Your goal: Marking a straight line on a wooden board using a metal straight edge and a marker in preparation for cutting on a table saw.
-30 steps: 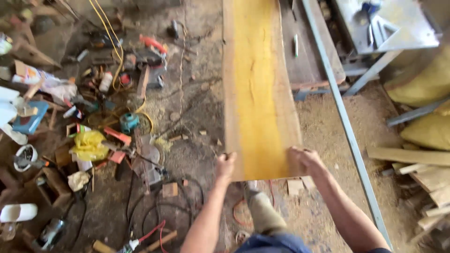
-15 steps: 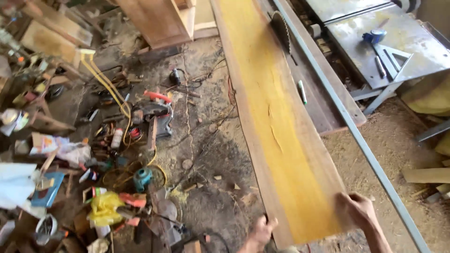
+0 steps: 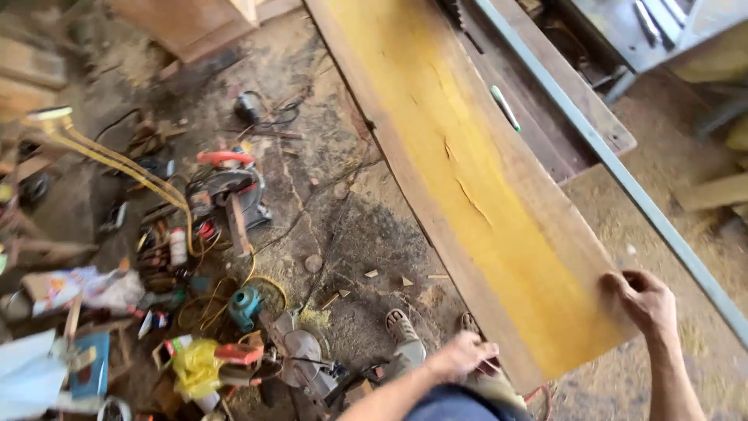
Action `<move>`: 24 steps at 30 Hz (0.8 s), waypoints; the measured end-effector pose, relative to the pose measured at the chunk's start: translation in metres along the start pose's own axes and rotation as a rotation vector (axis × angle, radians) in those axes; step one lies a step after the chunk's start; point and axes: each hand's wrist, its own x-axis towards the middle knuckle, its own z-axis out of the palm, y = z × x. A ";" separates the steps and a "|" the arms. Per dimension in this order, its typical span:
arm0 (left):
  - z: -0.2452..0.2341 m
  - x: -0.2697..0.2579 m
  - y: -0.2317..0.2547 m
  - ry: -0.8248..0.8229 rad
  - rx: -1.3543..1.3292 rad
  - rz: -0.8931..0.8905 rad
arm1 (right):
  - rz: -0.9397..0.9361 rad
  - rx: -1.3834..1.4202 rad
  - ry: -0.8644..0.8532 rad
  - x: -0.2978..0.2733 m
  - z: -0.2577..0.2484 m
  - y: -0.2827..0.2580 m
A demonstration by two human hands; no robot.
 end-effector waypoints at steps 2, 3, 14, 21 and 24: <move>-0.048 -0.036 0.034 -0.017 0.090 -0.005 | -0.065 -0.127 0.143 -0.006 0.018 0.020; -0.075 -0.052 0.053 -0.011 0.168 -0.010 | -0.145 -0.259 0.263 -0.010 0.027 0.030; -0.311 -0.082 -0.180 0.585 -0.304 -0.150 | -0.199 -0.290 0.562 -0.011 0.060 -0.012; -0.380 -0.041 -0.135 0.701 -0.543 -0.056 | -0.056 -0.484 0.572 0.067 0.049 -0.089; -0.404 -0.016 -0.092 0.710 -0.449 -0.046 | 0.099 -0.667 0.449 0.126 0.036 -0.077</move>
